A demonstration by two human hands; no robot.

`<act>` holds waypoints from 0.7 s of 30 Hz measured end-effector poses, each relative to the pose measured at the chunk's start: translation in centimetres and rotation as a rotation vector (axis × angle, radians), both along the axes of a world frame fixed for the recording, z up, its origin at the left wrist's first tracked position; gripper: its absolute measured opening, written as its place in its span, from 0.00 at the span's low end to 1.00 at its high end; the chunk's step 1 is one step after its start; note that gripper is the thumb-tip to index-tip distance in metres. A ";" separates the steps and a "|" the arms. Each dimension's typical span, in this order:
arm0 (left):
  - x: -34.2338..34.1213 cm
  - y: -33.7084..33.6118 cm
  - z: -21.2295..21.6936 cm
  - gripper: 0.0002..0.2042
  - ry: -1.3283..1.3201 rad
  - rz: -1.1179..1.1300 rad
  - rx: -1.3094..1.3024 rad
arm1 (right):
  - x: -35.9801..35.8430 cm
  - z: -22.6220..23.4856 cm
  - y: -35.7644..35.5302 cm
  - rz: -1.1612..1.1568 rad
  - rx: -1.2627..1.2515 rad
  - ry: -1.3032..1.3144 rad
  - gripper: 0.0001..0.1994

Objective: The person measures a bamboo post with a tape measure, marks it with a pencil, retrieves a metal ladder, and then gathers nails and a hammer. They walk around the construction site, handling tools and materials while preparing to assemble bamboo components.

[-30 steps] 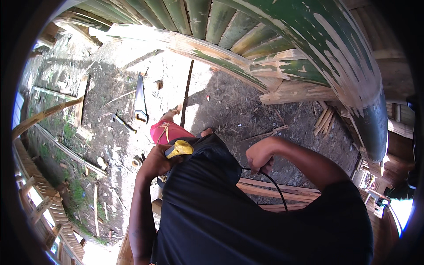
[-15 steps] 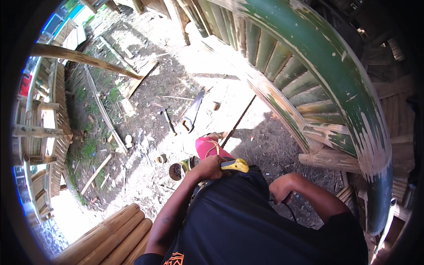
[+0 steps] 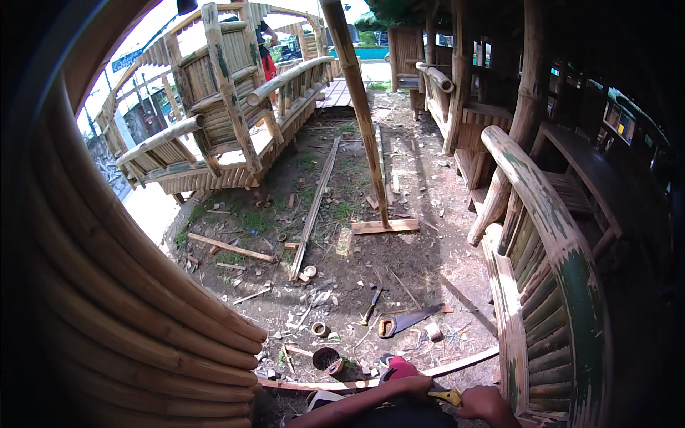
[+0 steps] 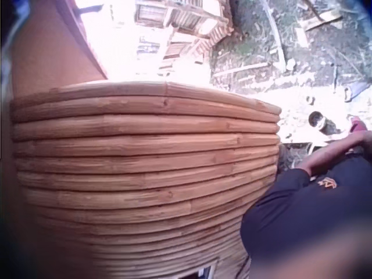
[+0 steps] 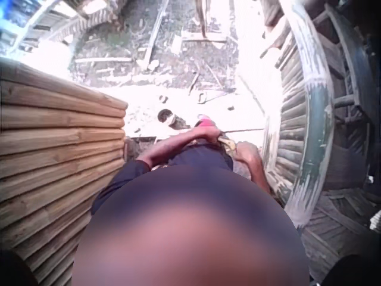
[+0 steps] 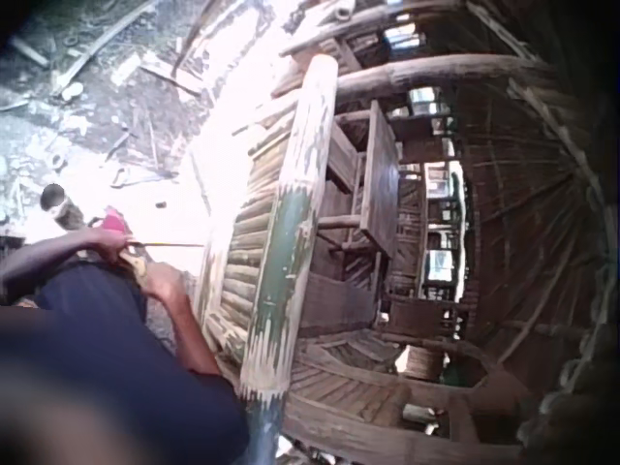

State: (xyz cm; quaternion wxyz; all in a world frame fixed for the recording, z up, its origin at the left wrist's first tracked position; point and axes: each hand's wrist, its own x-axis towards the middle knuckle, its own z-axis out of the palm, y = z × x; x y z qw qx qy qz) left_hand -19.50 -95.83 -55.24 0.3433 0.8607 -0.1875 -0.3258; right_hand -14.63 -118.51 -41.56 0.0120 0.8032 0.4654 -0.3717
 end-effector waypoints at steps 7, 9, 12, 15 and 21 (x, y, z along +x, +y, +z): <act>-0.5 6.1 3.2 0.12 -0.075 0.581 -0.060 | 1.4 4.8 9.9 -0.099 0.138 -0.272 0.25; -0.9 8.2 5.0 0.10 -0.133 0.598 0.019 | 0.6 4.9 11.7 -0.050 0.419 -0.453 0.22; -1.8 10.0 7.4 0.08 -0.186 0.559 0.165 | 0.6 4.4 14.5 0.316 0.493 -0.646 0.13; -2.8 11.3 9.2 0.06 -0.305 0.652 0.321 | 0.4 2.6 18.3 0.173 0.335 -0.412 0.11; -8.3 15.3 10.0 0.16 -0.678 0.880 0.376 | 1.8 -2.3 24.5 0.007 0.357 -0.176 0.19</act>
